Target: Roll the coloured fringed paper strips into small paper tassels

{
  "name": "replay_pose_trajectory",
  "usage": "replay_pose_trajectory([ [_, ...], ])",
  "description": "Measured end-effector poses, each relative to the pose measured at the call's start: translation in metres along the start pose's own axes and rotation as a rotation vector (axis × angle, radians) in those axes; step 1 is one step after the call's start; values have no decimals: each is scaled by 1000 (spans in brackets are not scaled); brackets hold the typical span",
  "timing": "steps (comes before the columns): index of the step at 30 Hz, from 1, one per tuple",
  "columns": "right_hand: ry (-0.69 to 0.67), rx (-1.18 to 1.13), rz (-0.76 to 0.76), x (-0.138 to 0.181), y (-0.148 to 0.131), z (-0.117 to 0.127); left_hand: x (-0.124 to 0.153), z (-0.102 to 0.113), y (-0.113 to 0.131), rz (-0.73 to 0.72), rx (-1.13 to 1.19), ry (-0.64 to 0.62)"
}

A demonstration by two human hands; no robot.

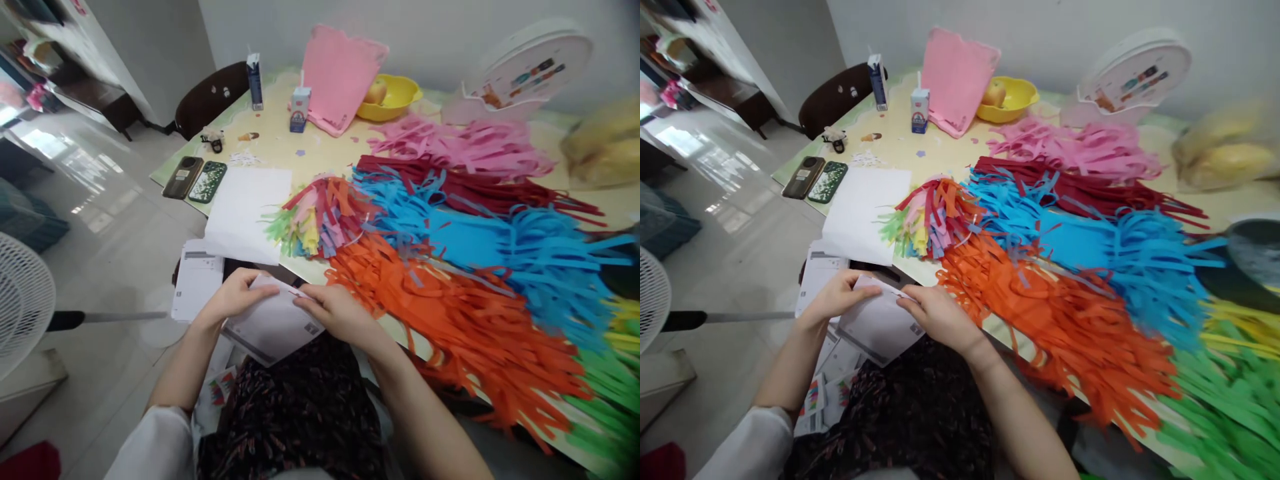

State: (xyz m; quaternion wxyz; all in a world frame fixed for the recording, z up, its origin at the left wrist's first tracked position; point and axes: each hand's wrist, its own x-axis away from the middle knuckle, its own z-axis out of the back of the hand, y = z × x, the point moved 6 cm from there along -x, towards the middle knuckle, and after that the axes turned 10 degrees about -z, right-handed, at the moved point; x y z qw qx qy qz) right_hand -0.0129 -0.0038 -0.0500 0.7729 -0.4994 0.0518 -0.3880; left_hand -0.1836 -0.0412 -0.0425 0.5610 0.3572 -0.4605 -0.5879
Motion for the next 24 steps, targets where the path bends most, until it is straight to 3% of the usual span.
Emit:
replay_pose_trajectory([
  [5, -116, 6, 60, -11, -12, -27, 21, 25, -13, -5, -83, 94],
  [11, -143, 132, 76, -44, -28, -36, 39, 61, -33, 17, -160, 164],
  [14, 102, 148, 117, -69, -30, -25, 42, 73, -44, 22, -345, 163],
  [17, 357, 216, 169, -87, -22, -14, 38, 70, -48, -77, -511, 112],
  [21, 458, 243, 130, -94, 1, -7, 24, 55, -42, -251, -708, 44],
  [24, 498, 188, 122, -89, 9, -4, 8, 49, -40, -294, -842, -1],
])
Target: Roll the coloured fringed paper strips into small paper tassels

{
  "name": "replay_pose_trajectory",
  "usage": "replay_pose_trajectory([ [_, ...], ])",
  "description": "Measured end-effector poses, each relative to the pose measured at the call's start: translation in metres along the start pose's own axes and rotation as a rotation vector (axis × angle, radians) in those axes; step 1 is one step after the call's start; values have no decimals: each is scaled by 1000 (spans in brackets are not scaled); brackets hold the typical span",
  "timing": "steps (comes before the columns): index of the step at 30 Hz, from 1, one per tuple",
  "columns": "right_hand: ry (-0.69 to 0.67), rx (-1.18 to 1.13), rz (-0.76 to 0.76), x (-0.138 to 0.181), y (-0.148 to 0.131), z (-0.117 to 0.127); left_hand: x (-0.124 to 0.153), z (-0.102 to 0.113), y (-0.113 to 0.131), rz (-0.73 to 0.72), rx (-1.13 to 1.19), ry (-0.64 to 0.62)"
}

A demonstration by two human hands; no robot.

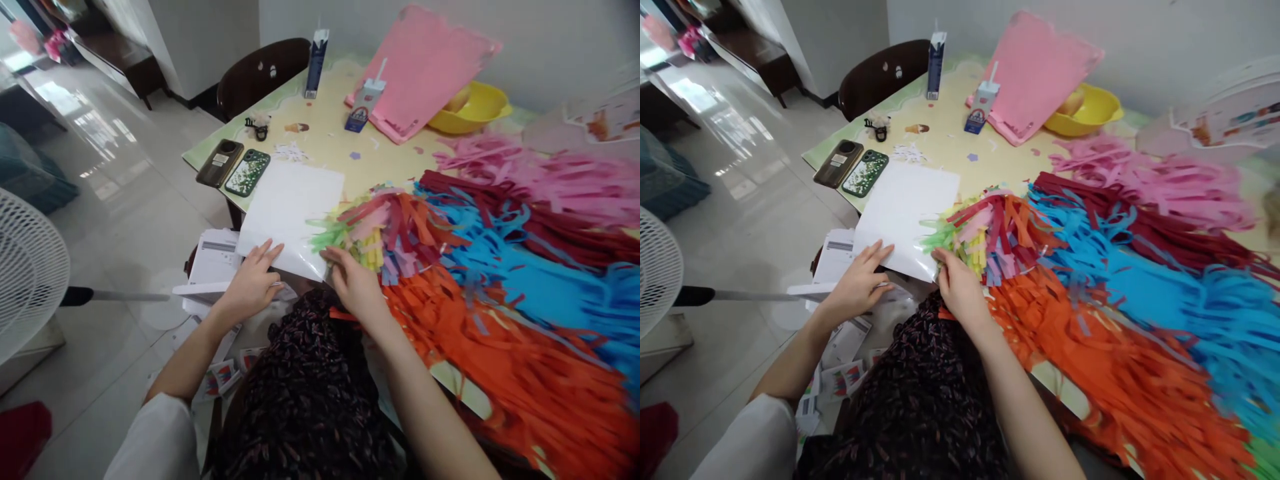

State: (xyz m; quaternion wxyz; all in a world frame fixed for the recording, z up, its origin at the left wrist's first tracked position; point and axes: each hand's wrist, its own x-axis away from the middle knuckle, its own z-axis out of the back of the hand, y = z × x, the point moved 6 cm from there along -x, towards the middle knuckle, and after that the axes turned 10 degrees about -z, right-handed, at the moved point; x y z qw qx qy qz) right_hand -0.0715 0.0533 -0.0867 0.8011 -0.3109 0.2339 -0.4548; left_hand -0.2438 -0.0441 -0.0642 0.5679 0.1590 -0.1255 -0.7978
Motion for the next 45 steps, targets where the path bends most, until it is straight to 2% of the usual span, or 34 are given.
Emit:
replay_pose_trajectory([
  [4, 46, -9, -20, 5, -1, 3, -18, -8, -13, -6, -104, -54],
  [9, 37, 11, -37, 8, 0, 0, -21, -19, -26, 4, -133, -105],
  [14, 57, 69, 1, 11, -3, -1, -21, -17, -25, 6, -119, -148],
  [17, 86, 184, 46, 10, -15, -4, -23, -13, -25, 18, -107, -189],
  [20, 43, 243, 132, 2, -38, -18, -24, -12, -26, 29, -107, -206],
  [24, -44, 161, 237, -18, -61, -45, -22, -16, -26, 27, -105, -188],
  [28, -32, 127, 164, -41, -54, -61, -22, -14, -28, 47, -77, -177],
  [34, 3, 88, 102, -59, -39, -59, -22, 8, -47, 73, 15, -121],
  [38, -34, 64, 156, -69, -53, -69, -22, 11, -60, 113, -36, -179],
  [45, -59, 50, 216, -80, -76, -91, -26, 17, -65, 153, -66, -195],
])
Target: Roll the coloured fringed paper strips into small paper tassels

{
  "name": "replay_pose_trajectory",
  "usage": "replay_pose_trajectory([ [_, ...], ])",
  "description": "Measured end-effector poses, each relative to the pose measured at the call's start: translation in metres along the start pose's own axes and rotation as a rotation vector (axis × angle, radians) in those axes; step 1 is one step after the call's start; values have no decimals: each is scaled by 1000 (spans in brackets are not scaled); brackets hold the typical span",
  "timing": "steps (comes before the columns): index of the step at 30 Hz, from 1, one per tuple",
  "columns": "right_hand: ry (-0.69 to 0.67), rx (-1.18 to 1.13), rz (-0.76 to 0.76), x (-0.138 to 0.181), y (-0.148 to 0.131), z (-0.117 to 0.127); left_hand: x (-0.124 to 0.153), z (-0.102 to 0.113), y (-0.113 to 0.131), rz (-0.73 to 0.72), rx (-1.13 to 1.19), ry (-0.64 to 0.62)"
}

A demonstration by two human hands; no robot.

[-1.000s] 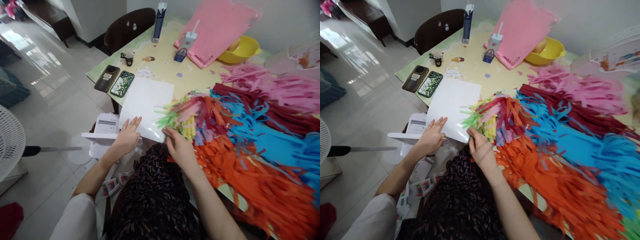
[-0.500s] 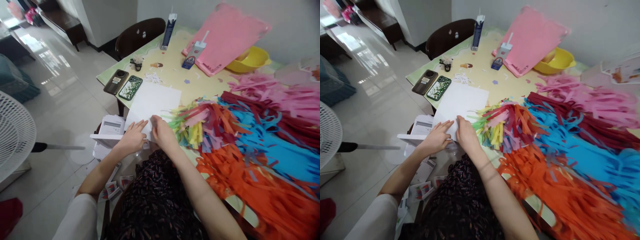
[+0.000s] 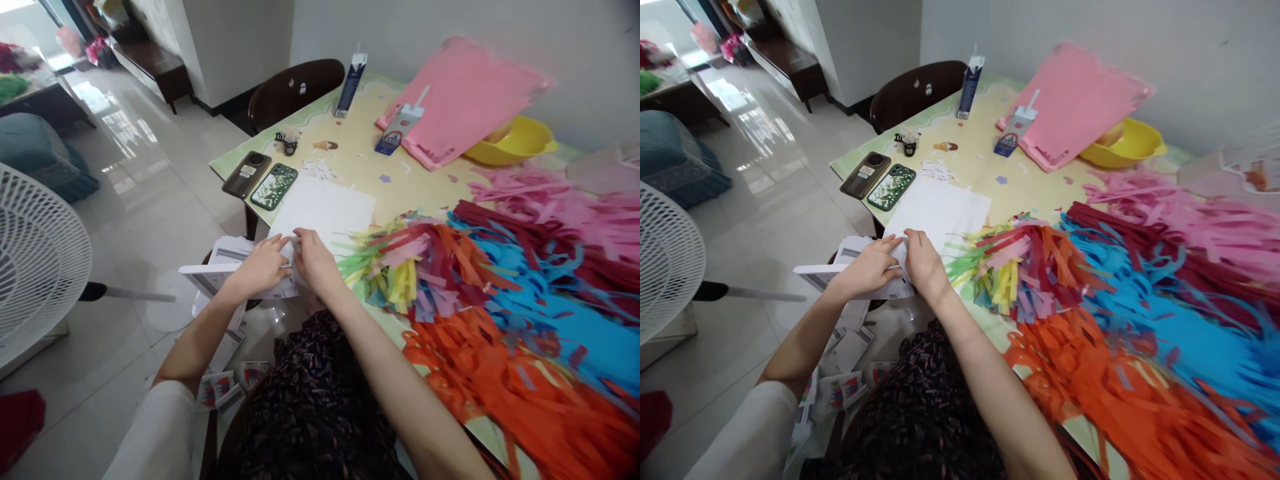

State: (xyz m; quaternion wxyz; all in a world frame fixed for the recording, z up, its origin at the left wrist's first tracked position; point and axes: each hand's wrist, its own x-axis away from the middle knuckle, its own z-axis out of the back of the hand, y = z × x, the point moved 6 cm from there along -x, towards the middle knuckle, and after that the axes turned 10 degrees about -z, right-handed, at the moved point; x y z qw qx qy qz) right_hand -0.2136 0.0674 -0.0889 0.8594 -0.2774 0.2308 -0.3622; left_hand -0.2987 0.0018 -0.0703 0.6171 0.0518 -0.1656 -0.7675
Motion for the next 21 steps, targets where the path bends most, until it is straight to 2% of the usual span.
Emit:
replay_pose_trajectory([
  [5, 0, 39, -8, -6, -2, -1, 0, -1, -9, 7, -40, -22],
  [11, 48, 72, -59, -20, 19, 12, 1, -3, -11, -12, -62, -13],
  [21, -6, 126, -31, -42, 20, 8, 1, -1, -12, -3, -35, 14],
])
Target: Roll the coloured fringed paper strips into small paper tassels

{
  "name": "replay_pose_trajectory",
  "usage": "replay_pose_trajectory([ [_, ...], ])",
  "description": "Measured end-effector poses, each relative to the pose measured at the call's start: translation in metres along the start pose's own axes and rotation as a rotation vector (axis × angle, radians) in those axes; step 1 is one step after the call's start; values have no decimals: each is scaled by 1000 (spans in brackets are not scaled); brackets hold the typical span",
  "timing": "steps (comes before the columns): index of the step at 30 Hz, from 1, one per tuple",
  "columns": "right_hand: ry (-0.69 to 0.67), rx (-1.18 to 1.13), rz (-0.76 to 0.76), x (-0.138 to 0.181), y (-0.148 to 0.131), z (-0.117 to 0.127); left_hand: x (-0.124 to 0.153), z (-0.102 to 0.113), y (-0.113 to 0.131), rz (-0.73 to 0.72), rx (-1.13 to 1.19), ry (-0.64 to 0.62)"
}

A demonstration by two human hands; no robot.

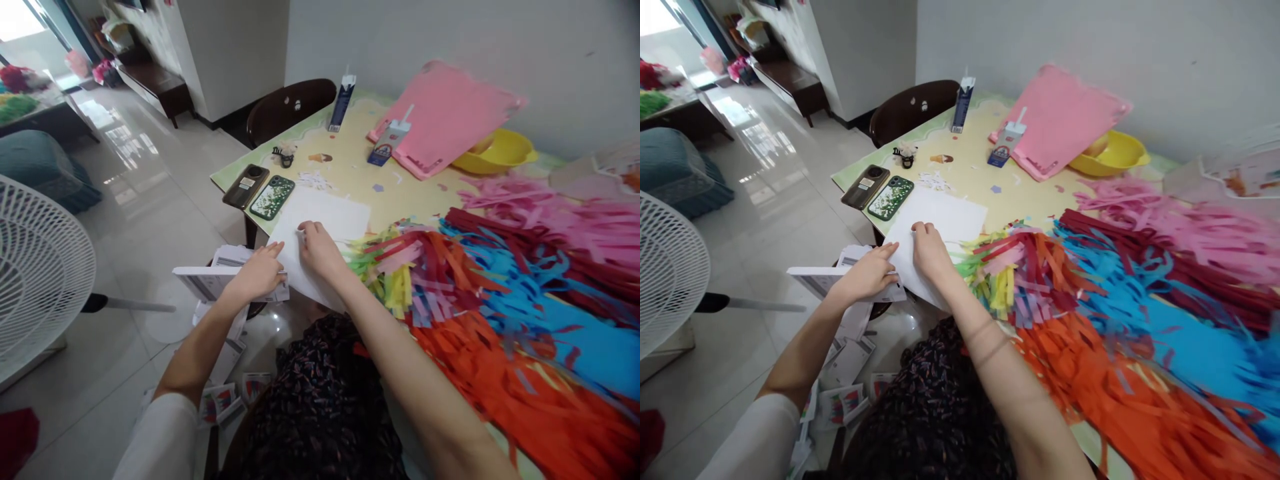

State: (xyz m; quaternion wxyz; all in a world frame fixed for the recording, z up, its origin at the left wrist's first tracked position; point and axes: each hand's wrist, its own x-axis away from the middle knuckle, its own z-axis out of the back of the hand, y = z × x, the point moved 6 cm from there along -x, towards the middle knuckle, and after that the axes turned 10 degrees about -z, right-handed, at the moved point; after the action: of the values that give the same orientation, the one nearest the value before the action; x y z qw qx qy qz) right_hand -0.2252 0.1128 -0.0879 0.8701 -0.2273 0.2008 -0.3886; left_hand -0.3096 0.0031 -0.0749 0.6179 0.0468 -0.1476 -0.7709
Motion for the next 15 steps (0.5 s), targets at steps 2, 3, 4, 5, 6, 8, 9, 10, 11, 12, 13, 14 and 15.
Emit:
replay_pose_trajectory([
  [2, -13, 10, 5, -4, 1, 0, 0, 0, 0, 3, -6, 10],
  [3, -20, 14, 10, -5, 1, 0, 0, 0, 0, 5, -9, 12],
  [4, -27, 16, 17, -5, 1, 0, 0, 0, 0, 7, -14, 12],
  [5, -34, 18, 25, -4, 0, 1, 1, 1, 0, 11, -19, 10],
  [6, -39, 17, 32, -3, -1, 2, 0, 1, 1, 14, -25, 8],
  [8, -37, 6, 40, 1, -2, 6, -1, 1, 2, 15, -36, 5],
  [9, -28, -3, 40, 2, -2, 10, -3, 1, 3, 16, -40, 4],
  [10, -12, -4, 36, 4, -2, 13, -5, 2, 3, 16, -39, 3],
  [11, 16, -25, 18, 5, -1, 18, -7, 3, 3, 15, -36, 0],
  [12, 53, -87, -17, 6, 3, 23, -8, 6, 3, 12, -34, -6],
  [13, 94, -199, -69, 8, 8, 30, -8, 11, 3, 4, -27, -15],
  [14, 130, -355, -130, 10, 14, 36, -7, 17, 4, -10, -8, -20],
  [15, 153, -538, -192, 13, 21, 41, -3, 25, 4, -28, 28, -17],
])
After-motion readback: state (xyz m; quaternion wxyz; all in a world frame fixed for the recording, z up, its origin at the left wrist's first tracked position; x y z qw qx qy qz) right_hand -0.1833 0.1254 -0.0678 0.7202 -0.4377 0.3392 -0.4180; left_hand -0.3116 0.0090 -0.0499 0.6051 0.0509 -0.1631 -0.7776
